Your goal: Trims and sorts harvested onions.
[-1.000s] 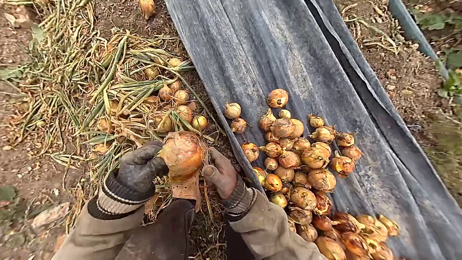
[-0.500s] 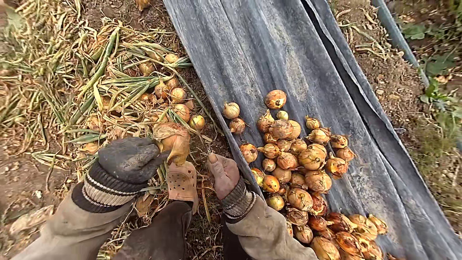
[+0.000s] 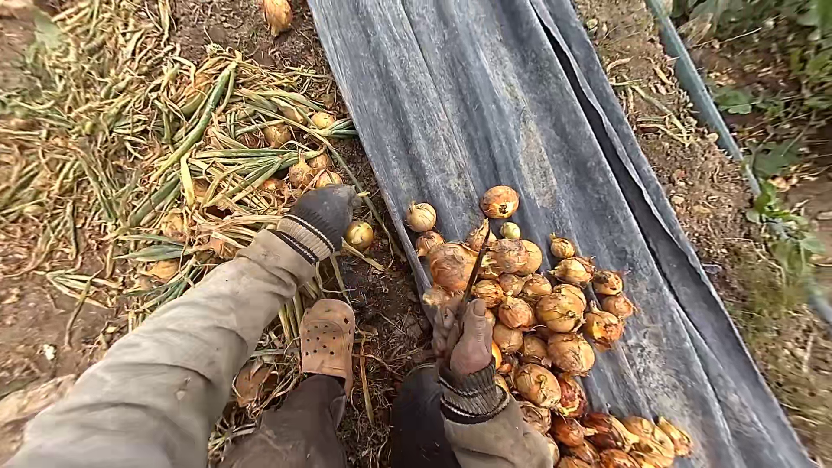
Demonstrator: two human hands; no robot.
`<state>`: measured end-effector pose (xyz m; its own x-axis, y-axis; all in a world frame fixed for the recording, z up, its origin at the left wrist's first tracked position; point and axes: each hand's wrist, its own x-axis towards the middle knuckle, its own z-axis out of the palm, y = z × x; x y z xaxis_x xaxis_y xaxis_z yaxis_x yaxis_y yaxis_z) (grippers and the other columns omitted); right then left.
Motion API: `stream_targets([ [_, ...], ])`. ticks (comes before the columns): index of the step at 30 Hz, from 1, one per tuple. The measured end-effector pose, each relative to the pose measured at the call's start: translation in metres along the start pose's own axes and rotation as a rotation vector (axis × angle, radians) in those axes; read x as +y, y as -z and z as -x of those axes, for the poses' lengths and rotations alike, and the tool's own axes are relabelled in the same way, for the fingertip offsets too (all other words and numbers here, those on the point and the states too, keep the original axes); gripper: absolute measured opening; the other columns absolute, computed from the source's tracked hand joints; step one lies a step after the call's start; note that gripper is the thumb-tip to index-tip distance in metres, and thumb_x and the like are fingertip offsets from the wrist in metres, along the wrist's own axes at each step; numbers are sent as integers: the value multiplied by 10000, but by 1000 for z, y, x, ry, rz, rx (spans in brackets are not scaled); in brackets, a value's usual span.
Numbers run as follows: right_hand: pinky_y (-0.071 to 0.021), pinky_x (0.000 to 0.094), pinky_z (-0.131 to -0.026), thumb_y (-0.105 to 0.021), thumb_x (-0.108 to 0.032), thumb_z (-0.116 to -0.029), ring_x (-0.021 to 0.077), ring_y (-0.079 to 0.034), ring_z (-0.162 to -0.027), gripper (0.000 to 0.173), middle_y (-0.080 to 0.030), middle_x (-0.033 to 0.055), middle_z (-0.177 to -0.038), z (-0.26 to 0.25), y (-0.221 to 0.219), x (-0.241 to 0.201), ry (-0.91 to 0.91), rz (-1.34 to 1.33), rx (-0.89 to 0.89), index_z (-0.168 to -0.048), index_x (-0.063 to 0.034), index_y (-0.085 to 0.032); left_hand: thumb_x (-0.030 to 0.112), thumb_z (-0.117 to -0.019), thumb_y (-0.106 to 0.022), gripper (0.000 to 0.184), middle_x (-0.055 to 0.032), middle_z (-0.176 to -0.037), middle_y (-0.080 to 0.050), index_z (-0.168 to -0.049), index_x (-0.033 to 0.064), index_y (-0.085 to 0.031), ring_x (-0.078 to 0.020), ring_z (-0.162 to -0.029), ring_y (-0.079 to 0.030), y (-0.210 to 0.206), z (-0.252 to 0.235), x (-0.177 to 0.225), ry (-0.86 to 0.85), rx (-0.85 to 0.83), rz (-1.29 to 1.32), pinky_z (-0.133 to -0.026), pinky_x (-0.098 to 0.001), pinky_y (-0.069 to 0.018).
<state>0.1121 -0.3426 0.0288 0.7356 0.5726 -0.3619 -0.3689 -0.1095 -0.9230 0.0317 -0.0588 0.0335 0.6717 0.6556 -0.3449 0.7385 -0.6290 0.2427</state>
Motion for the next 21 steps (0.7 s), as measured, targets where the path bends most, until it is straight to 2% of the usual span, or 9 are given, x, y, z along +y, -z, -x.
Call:
stream_targets([
  [2, -447, 249, -380, -325, -847, -906, 80, -455, -408, 772, -499, -30, -576, -9, 21, -14, 58, 74, -7, -833, -118, -568, 495, -1052, -499, 552, -282, -1178, -674, -1134, -21, -677, -477, -1111, -665, 2, -45, -27, 280, -34, -57, -892, -692, -523],
  [4, -432, 239, -391, -259, -799, -956, 65, -451, -421, 765, -509, -44, -583, -9, 31, -16, 62, 203, -50, -844, -118, -589, 593, -963, -607, 691, -318, -1146, -676, -1097, -82, -674, -483, -1126, -656, -18, -75, -48, 419, -50, -62, -951, -682, -491],
  [5, -422, 237, -399, -249, -768, -979, 58, -444, -431, 755, -515, -51, -594, -5, 33, -14, 47, 250, -81, -855, -111, -600, 567, -909, -684, 688, -327, -1147, -670, -1092, -97, -673, -481, -1135, -646, -34, -87, -55, 461, -28, -30, -981, -667, -472],
  [10, -439, 248, -427, -252, -768, -982, 56, -468, -463, 775, -552, -47, -641, 30, 29, 19, -133, 374, -282, -888, -103, -638, 577, -978, -597, 710, -343, -1240, -635, -1231, -85, -638, -500, -1208, -612, -41, -94, -51, 477, -261, -56, -1000, -712, -450],
  [13, -470, 315, -479, -218, -704, -1008, 100, -497, -493, 745, -554, -19, -644, 35, 16, 33, -284, 474, -370, -872, -108, -643, 501, -996, -591, 581, -305, -1140, -676, -1166, -50, -659, -492, -1098, -656, -41, -81, -61, 351, -154, -55, -917, -722, -481],
  [15, -497, 355, -524, -231, -618, -1036, 129, -516, -527, 680, -559, 9, -689, 27, 10, 36, -356, 528, -422, -940, -88, -647, 455, -1015, -596, 483, -258, -1160, -689, -1181, 9, -676, -447, -1124, -659, -39, -61, -70, 272, -67, 104, -957, -702, -483],
  [17, -536, 391, -583, -275, -566, -1057, 160, -557, -584, 629, -579, 43, -766, 12, 4, 31, -443, 586, -461, -1061, -60, -648, 351, -1023, -645, 373, -227, -1180, -662, -1108, -6, -711, -387, -1138, -634, -33, -27, -71, 159, 51, 369, -1000, -628, -485],
  [19, -536, 389, -614, -327, -588, -1049, 162, -558, -616, 623, -583, 51, -801, -5, -6, 26, -490, 607, -491, -1141, -53, -631, 243, -995, -688, 218, -123, -1197, -655, -1039, 32, -717, -226, -1103, -637, -26, 20, -66, 43, 135, 668, -969, -464, -537],
  [21, -500, 347, -590, -422, -599, -1028, 132, -523, -593, 598, -561, 34, -760, -13, -17, 19, -447, 534, -510, -1150, -46, -613, 183, -950, -693, 107, -6, -1015, -707, -1006, 96, -723, -68, -892, -667, -20, 70, -57, -70, 151, 913, -791, -278, -577],
])
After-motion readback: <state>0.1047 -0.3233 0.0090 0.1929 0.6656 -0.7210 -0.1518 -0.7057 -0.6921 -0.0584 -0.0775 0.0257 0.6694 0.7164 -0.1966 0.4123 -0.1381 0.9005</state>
